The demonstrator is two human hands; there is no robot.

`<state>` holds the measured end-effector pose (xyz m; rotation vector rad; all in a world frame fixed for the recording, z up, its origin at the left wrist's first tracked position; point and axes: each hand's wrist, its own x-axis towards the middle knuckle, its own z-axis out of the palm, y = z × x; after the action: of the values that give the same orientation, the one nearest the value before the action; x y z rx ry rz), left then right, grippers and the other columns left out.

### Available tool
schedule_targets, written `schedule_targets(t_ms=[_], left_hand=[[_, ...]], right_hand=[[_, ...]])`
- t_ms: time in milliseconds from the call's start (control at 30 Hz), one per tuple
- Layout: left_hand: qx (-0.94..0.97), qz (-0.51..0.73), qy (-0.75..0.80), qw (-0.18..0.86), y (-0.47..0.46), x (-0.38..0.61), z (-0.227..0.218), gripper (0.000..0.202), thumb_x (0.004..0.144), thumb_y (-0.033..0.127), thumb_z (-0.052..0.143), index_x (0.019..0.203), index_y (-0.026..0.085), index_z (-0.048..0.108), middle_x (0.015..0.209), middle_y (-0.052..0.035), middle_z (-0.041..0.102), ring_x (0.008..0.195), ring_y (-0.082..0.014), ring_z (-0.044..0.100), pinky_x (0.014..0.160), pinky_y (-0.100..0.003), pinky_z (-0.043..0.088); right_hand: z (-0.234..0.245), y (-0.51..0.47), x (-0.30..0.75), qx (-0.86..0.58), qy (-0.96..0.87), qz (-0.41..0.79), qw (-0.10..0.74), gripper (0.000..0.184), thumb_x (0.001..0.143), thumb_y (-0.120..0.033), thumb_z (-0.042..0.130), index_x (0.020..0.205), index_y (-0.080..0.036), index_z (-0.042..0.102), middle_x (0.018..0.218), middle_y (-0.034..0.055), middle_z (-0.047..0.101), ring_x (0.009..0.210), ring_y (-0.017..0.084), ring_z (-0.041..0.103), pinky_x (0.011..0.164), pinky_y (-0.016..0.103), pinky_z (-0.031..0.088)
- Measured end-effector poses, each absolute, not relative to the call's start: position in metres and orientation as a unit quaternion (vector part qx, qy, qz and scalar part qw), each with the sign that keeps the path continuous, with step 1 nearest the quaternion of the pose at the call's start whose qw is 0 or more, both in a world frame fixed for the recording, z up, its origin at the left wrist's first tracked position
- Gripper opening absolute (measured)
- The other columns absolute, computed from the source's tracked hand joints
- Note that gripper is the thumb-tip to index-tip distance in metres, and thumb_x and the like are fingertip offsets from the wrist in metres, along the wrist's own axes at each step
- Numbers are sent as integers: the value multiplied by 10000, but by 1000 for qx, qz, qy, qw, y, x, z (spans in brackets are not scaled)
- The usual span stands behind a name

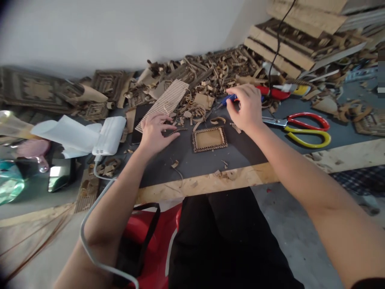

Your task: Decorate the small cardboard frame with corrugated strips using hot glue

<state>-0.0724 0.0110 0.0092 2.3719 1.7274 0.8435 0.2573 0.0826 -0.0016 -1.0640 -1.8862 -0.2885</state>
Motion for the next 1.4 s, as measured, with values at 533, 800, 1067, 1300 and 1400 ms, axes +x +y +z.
schedule_targets(t_ms=[533,800,1067,1300,1400], left_hand=[[827,323,451,91,-5,3,24,148,923,289,631,896,224,761,990,-41,769,1079,-234,613,1024,-451,500],[806,341,467,126,6,-8,24,286,981,412,550,1101,250,753,1163,-37,758,1232,-235,551,1115,-452,446],[825,264,483,130,-7,-30,20,756,749,653,750,1361,229,616,1274,-107,707,1285,-329,535,1119,-502,363],[811,316,483,97,-7,-23,11,739,729,654,783,1307,212,654,1164,-92,751,1201,-309,581,1070,-464,393],[795,358,477,112,-5,-24,5,424,877,494,713,1204,225,718,995,-59,770,1127,-254,651,1047,-421,452]], right_hand=[[10,44,222,-291,-876,-13,385,207,894,-533,647,910,-354,752,819,-23,728,915,243,648,880,471,487],[16,43,221,-320,-871,-4,372,167,926,-421,618,874,-343,756,806,-4,720,926,258,630,872,474,467],[14,43,222,-324,-872,-10,368,182,886,-324,593,741,-271,691,706,0,671,861,230,628,878,448,451],[14,40,219,-332,-875,12,353,167,865,-305,580,723,-248,645,692,-4,663,831,215,623,897,434,420],[14,39,219,-315,-876,30,363,183,885,-314,583,727,-246,644,685,-8,662,810,202,623,868,407,427]])
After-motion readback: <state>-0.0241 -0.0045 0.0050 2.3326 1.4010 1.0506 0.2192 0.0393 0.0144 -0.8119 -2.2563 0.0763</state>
